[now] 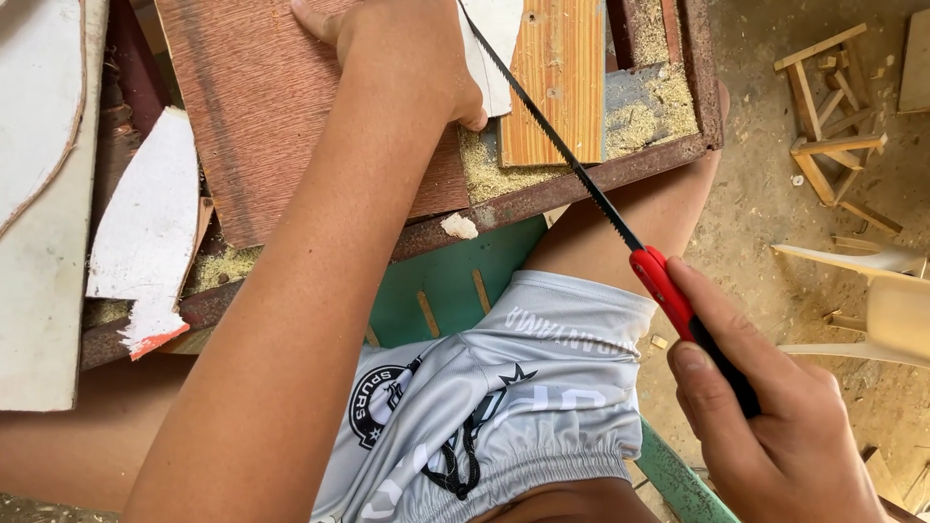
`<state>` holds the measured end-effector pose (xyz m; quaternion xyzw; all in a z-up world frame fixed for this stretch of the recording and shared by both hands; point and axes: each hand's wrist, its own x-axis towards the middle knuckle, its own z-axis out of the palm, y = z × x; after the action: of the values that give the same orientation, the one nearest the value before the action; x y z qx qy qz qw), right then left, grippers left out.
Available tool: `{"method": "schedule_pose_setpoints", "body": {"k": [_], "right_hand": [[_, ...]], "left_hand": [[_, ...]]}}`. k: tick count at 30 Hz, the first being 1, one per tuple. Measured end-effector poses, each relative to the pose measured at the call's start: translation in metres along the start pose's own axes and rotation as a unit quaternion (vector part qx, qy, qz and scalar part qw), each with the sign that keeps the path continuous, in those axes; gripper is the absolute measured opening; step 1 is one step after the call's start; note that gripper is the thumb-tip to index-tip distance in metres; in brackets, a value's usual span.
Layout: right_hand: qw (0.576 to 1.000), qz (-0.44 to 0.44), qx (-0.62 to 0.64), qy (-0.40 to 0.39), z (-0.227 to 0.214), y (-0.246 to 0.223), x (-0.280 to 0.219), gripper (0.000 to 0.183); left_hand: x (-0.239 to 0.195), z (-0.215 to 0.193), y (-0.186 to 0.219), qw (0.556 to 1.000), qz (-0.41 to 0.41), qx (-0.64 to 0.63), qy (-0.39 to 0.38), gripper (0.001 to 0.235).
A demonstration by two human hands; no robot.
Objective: Using a hand saw to cut a specific curved shape out of a thin sheet of material on a workbench.
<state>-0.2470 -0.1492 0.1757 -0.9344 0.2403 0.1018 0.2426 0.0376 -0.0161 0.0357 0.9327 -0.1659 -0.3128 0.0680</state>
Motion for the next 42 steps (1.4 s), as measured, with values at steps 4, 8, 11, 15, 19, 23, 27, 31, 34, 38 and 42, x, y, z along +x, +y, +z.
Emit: {"method": "schedule_pose_setpoints", "body": {"k": [4,8,11,15,19,23,27,31,34,38,42], "right_hand": [[0.999,0.026,-0.022,0.002,0.0,-0.002,-0.003,0.062],[1.0,0.0,-0.03,-0.006,-0.001,-0.008,-0.001,0.063],[0.995,-0.1,0.011,-0.006,0.003,-0.017,0.012,0.054],[0.999,-0.05,-0.006,-0.018,0.0,-0.016,0.01,0.059],[0.991,-0.131,0.023,-0.03,0.013,-0.025,0.025,0.055],[0.997,-0.066,-0.009,-0.043,-0.002,-0.028,0.012,0.061],[0.996,0.061,0.054,0.037,0.004,-0.021,0.0,0.058],[0.99,-0.138,0.025,-0.021,0.023,-0.025,0.032,0.055],[0.989,-0.138,0.039,-0.024,0.013,-0.028,0.033,0.056],[0.999,-0.028,0.031,-0.024,0.001,-0.014,0.006,0.058],[0.987,-0.141,0.068,-0.035,0.01,-0.029,0.022,0.052]], "left_hand": [[0.0,0.005,-0.005,1.0,-0.005,0.0,-0.009,0.113],[0.0,0.012,-0.009,1.0,-0.009,0.002,-0.019,0.114],[0.001,0.015,-0.003,1.0,0.001,0.003,-0.021,0.115],[0.009,0.015,-0.007,1.0,0.0,0.007,-0.017,0.116],[-0.002,0.013,0.0,1.0,-0.002,0.013,-0.028,0.118],[-0.005,0.009,0.001,0.999,-0.006,0.01,-0.032,0.119],[-0.004,0.009,-0.011,0.999,-0.029,0.006,-0.037,0.12],[-0.008,0.001,0.005,0.999,-0.011,0.023,-0.038,0.121],[-0.003,-0.024,0.006,0.999,-0.006,0.031,-0.023,0.122],[-0.018,-0.026,0.011,0.998,-0.033,-0.002,-0.053,0.075],[-0.014,-0.034,0.013,0.999,-0.022,0.009,-0.043,0.09]]}}
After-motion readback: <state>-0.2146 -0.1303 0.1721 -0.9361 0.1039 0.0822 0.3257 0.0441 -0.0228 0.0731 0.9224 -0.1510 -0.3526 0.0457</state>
